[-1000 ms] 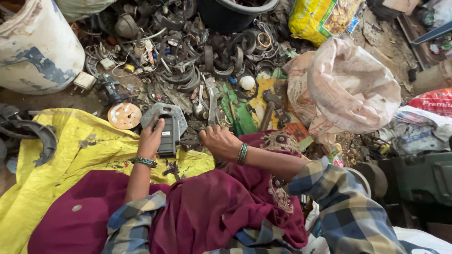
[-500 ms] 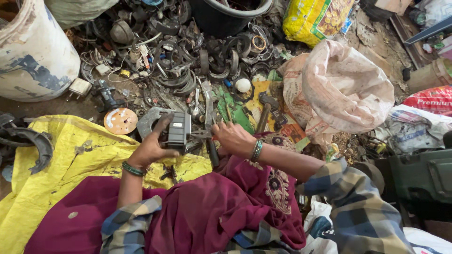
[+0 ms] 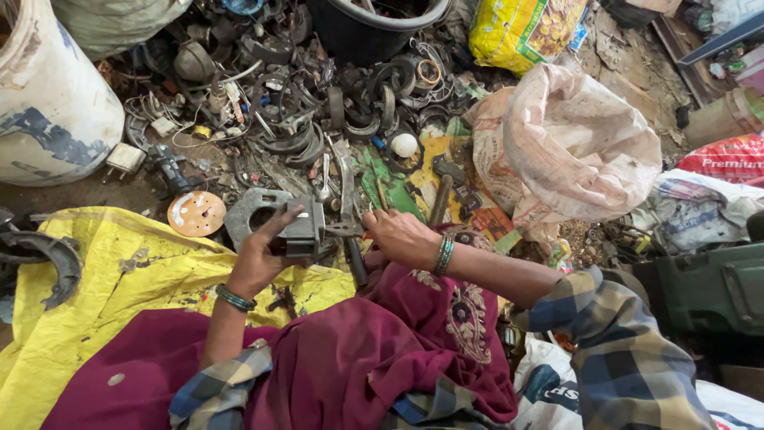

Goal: The person sits on a tarp on the floor of a scrap-filled workshop and uses pliers to grip and work on a small metal component held in the other hand, repeatedly prying and turning the part while surrounded by piles of scrap metal and tools.

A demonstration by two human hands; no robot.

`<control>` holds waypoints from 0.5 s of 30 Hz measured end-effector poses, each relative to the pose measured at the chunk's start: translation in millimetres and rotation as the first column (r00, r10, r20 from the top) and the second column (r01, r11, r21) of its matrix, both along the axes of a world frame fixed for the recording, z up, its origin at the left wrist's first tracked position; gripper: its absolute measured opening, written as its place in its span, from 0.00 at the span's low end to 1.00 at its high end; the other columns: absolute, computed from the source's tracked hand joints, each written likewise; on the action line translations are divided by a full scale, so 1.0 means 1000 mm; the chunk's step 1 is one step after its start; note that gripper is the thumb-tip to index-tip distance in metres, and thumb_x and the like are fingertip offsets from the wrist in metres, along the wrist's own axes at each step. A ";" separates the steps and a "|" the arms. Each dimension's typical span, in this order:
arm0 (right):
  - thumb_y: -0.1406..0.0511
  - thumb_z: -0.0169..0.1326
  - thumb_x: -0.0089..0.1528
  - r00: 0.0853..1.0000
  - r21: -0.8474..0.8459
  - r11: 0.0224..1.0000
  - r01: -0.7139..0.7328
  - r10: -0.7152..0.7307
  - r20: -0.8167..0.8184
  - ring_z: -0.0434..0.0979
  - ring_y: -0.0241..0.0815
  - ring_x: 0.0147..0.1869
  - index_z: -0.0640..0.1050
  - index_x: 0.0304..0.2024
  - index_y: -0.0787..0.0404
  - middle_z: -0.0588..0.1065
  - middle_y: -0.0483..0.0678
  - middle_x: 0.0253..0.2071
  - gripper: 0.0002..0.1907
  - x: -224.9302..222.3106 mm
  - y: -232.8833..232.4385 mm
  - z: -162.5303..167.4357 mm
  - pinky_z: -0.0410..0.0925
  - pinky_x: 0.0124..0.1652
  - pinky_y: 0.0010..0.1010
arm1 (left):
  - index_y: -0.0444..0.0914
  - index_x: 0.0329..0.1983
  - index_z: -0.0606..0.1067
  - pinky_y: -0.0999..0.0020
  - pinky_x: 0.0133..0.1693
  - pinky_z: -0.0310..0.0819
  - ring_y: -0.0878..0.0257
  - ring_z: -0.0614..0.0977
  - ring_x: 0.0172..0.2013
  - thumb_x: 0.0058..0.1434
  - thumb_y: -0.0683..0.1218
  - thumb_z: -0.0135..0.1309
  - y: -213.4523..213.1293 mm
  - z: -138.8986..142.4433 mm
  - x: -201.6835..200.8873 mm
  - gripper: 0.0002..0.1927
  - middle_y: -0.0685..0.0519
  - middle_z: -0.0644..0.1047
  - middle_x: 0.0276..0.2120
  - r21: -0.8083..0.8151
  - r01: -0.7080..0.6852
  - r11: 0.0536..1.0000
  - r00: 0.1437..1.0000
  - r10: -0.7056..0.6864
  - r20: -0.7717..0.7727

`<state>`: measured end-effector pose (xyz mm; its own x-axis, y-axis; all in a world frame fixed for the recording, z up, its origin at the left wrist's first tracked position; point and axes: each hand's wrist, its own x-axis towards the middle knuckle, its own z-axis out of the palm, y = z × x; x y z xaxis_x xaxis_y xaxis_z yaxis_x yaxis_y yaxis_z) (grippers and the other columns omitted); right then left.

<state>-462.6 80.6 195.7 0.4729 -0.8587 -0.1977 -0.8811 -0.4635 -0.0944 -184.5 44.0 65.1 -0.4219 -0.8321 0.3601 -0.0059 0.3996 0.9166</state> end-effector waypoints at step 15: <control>0.61 0.55 0.67 0.946 0.029 0.988 0.153 -0.155 0.285 0.76 0.56 0.32 0.70 0.42 0.64 0.75 0.57 0.30 0.13 0.020 -0.008 -0.042 0.67 0.32 0.47 | 0.40 0.67 0.67 0.68 0.54 0.77 0.66 0.79 0.52 0.56 0.37 0.66 -0.015 -0.040 0.015 0.36 0.56 0.77 0.53 0.245 0.016 0.969 0.927 0.078 -0.367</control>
